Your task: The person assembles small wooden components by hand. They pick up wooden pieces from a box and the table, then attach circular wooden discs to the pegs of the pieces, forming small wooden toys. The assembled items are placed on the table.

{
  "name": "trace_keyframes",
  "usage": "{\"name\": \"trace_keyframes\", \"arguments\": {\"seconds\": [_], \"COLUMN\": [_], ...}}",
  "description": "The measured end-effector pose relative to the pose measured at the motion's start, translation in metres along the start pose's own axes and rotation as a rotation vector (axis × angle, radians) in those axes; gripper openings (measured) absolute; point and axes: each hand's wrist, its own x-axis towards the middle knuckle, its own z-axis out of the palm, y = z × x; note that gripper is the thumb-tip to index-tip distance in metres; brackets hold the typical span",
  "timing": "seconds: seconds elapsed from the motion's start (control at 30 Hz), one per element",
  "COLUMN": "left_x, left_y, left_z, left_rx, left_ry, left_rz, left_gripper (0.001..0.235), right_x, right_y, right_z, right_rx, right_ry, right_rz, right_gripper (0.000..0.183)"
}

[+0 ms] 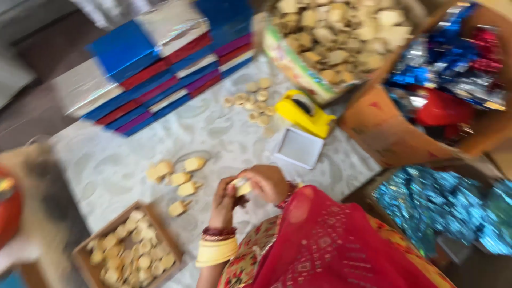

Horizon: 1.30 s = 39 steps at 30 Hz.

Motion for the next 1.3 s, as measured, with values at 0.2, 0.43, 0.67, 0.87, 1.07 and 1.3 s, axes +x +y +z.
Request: {"name": "trace_keyframes", "arguments": {"seconds": [0.2,0.43,0.67,0.87,1.07,1.3], "left_x": [0.001,0.012,-0.013,-0.005,-0.014,0.012], "left_y": [0.022,-0.019,0.063,0.007,0.019,-0.021], "left_z": [0.003,0.002,0.035,0.012,0.021,0.002], "left_rx": [0.069,-0.011,0.409,0.158,0.283,0.023], "left_ry": [-0.187,0.103,-0.038,0.001,-0.009,0.101], "left_rz": [0.458,0.076,0.553,0.019,0.449,-0.026], "left_gripper": [0.051,0.037,0.053,0.055,0.049,0.049], "right_x": [-0.025,-0.028,-0.048,-0.032,-0.040,-0.017], "right_y": [0.027,0.008,0.064,0.021,0.059,0.030], "right_z": [0.036,0.016,0.037,0.017,0.030,0.026], "right_rx": [0.320,0.210,0.673,0.503,0.417,0.434], "right_ry": [0.030,0.125,0.017,-0.020,-0.121,-0.036], "right_rz": [0.623,0.326,0.610,0.656,0.485,0.639], "right_gripper": [0.024,0.019,0.020,0.022,0.020,0.022]}}
